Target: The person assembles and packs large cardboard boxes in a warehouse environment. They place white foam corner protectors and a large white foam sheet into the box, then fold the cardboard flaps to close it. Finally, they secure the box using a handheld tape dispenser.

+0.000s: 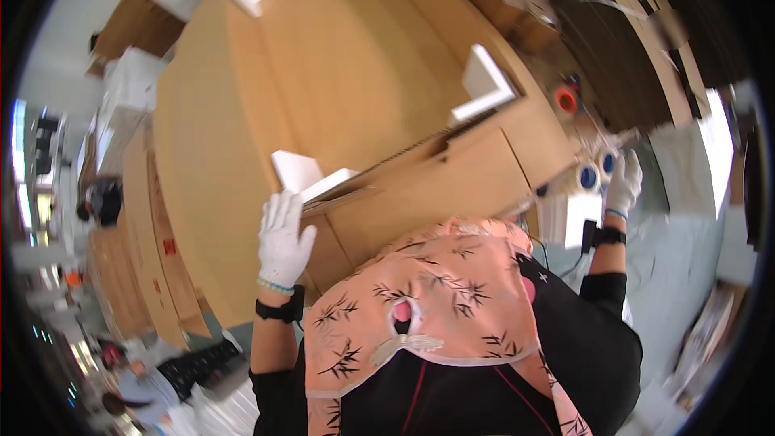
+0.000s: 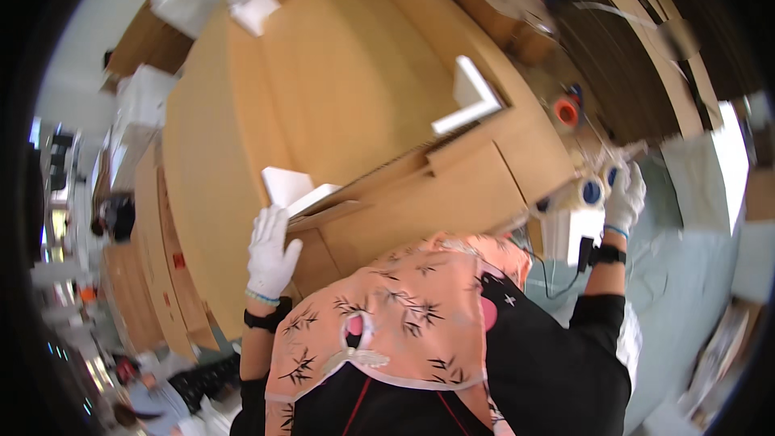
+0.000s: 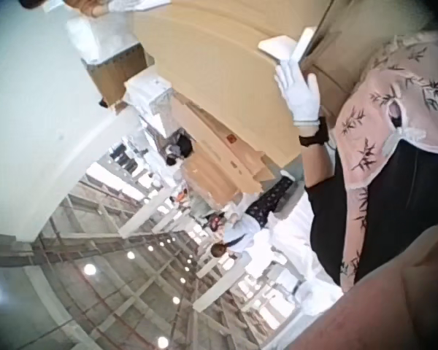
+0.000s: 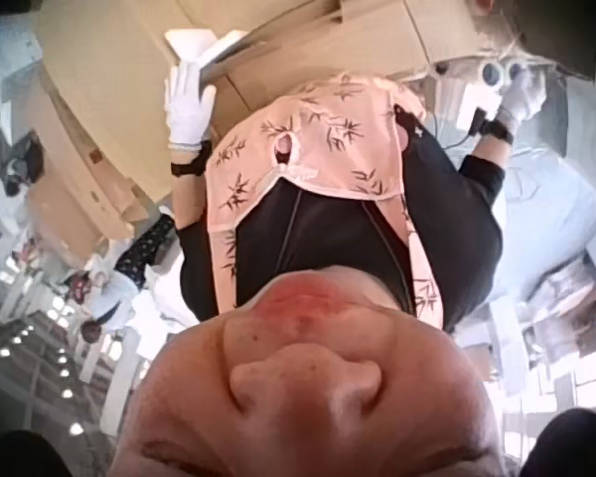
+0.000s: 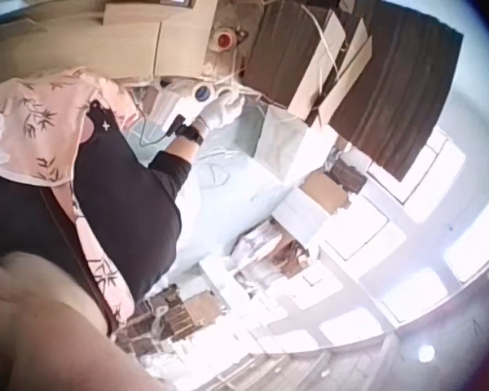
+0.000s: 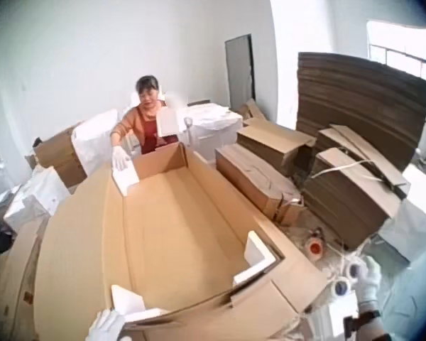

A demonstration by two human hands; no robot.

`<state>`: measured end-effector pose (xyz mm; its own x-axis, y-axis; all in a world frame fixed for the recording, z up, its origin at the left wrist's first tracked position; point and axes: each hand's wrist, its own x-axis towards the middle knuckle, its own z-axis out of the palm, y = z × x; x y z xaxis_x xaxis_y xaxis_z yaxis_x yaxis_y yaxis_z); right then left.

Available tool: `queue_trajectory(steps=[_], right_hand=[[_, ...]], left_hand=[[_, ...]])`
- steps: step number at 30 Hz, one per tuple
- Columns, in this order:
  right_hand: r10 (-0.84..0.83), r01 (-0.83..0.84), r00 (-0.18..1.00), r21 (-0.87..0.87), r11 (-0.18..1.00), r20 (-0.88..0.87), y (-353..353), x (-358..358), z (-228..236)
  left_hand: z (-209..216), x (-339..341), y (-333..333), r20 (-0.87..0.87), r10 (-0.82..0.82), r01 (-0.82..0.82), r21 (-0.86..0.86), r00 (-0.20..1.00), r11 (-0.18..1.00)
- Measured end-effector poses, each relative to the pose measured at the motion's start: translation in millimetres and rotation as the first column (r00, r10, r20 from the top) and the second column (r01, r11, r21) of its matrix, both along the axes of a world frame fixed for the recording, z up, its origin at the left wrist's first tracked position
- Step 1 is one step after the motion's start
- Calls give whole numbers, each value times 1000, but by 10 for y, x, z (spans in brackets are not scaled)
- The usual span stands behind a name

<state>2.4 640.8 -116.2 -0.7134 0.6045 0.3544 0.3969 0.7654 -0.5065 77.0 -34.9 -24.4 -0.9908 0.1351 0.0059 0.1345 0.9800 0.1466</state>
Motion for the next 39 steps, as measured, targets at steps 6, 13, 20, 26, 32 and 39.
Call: queue_trajectory(steps=[6,13,20,26,32,39], right_hand=[[-645,756,654,-315,574,395,720,1386,-1121],[-465,774,569,-632,26,678,373,1989,-2438],[-735,482,564,-873,-78,376,199,1829,-2934],[-513,574,767,-770,280,386,525,2355,-3133],[-876,301,482,-939,167,-2,1345,2368,-2145],[-181,-403,717,-612,681,-674,-450,275,929]], left_hand=[[3,-71,90,122,-2,3,-13,993,1000],[169,-80,-80,227,-8,17,-39,974,999],[218,-89,15,240,26,-16,-44,970,999],[330,-91,-78,185,35,-28,-42,982,999],[196,42,44,109,76,-74,-19,991,997],[33,-73,-87,49,4,-7,53,999,999]])
